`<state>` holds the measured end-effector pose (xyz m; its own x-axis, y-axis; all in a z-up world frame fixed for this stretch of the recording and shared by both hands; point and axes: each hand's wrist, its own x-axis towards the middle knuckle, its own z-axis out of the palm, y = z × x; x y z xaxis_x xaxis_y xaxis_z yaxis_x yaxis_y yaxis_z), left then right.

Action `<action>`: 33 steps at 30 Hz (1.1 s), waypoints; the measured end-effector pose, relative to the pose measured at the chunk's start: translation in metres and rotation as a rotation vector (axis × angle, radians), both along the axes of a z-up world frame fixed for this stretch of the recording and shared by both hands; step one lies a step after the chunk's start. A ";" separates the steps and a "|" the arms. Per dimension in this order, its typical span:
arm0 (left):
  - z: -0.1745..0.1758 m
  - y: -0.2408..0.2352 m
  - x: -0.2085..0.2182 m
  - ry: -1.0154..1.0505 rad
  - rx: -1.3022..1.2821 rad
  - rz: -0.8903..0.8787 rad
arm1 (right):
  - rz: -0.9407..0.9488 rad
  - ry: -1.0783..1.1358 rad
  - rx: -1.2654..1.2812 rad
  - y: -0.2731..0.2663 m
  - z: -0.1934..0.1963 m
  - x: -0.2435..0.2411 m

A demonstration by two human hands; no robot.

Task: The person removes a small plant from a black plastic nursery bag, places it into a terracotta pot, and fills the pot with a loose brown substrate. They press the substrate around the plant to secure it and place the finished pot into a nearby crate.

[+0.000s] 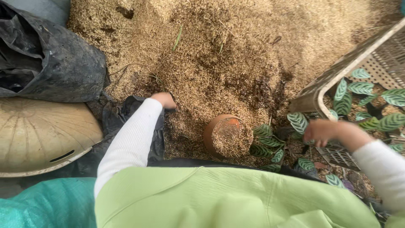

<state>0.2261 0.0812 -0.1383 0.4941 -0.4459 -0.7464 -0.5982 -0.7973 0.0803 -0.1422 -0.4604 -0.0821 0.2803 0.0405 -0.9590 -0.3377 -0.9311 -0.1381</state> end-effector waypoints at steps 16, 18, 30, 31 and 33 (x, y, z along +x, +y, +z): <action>-0.063 -0.006 0.001 -0.571 -0.423 1.697 | -1.359 -0.700 -0.434 0.002 -0.037 0.219; -0.039 -0.012 0.001 -0.459 -0.486 1.708 | -1.436 -0.715 -0.382 0.005 -0.042 0.222; 0.015 -0.133 -0.017 -0.103 -0.614 1.642 | -1.336 -0.699 0.141 0.122 -0.106 0.302; 0.013 -0.147 -0.020 -0.094 -0.608 1.617 | -1.400 -0.601 0.223 0.131 -0.111 0.306; 0.012 -0.173 -0.030 -0.027 -0.744 1.617 | -1.513 -0.402 0.387 0.149 -0.115 0.314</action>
<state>0.1957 -0.0920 -0.1267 0.7473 0.2425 -0.6186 0.6627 -0.3390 0.6677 0.1719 -0.3110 -0.1967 0.5045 -0.2832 -0.8156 -0.7541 0.3156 -0.5760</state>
